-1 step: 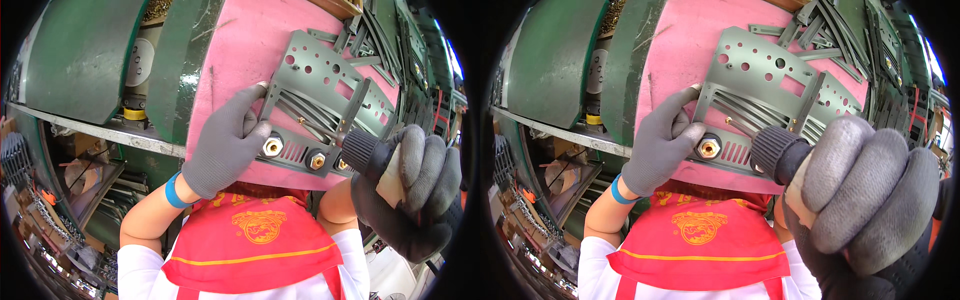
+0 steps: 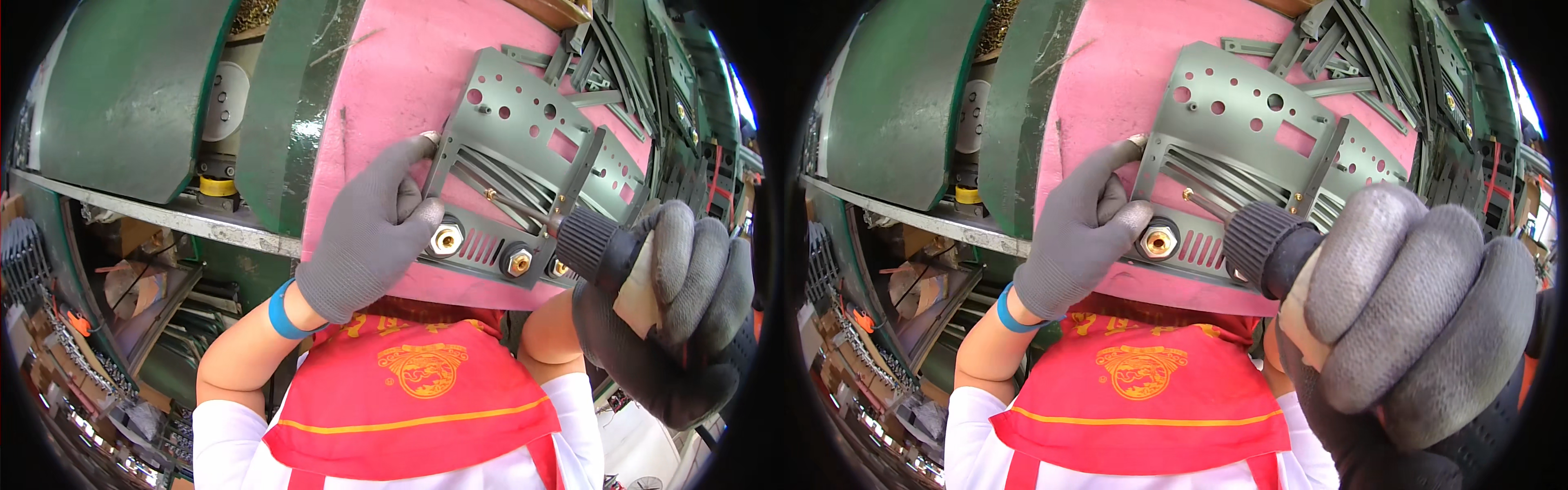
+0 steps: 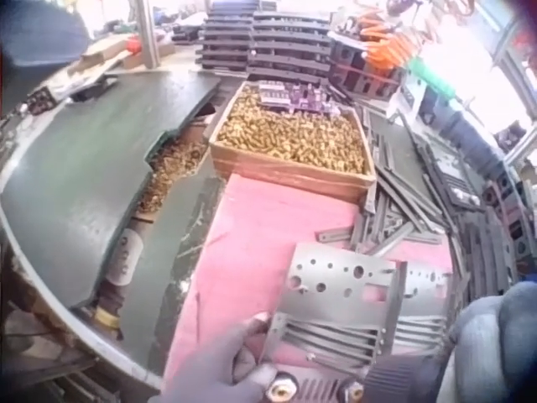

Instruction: Assembling metal parts by organizing components and using an electric screwdriver to fasten screws onto metal plates.

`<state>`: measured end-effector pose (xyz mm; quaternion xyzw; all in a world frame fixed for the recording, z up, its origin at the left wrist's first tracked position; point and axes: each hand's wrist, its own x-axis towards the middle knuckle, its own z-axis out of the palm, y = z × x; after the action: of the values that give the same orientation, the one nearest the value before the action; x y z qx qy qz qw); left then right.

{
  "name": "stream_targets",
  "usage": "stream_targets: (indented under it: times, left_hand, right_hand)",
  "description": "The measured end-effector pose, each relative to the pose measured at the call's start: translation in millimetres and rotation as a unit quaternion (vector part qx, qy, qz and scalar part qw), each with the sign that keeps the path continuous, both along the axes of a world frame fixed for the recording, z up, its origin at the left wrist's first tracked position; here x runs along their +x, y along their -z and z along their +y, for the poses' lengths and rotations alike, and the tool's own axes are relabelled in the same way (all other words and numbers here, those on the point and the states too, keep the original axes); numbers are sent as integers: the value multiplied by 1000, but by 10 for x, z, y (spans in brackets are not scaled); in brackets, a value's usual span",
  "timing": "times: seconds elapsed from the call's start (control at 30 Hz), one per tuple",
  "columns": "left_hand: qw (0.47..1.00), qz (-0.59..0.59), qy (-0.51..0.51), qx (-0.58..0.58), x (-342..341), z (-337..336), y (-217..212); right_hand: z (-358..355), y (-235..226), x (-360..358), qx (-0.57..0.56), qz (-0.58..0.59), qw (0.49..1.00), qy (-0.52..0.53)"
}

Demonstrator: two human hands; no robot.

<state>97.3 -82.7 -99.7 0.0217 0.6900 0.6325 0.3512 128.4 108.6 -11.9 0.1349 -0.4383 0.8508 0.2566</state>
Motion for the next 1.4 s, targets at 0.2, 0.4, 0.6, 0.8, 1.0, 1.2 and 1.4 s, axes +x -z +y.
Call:
stream_targets:
  times: [0.2,0.4,0.6,0.8,1.0,1.2,1.4]
  left_hand:
    - [998,-34,50,13,-160,-29,-27]
    - [996,-30,80,-1,-118,-54,-33]
    - [986,-59,156,0,0,-157,-46]
    - [980,21,193,-50,188,-269,-10]
    - [985,-76,74,-136,348,-338,-299]
    - [995,-20,26,-92,578,-338,-83]
    - [998,15,-45,-50,681,-329,-12]
  right_hand:
    - [-7,64,-48,27,-12,1000,-11]
    - [-46,101,-52,33,0,999,15]
    - [185,53,45,42,19,996,73]
    - [525,-107,153,96,-56,988,-104]
    - [175,58,168,103,-44,994,-17]
    - [-172,29,183,113,-198,968,-99]
    - [-341,58,276,159,-205,961,-93]
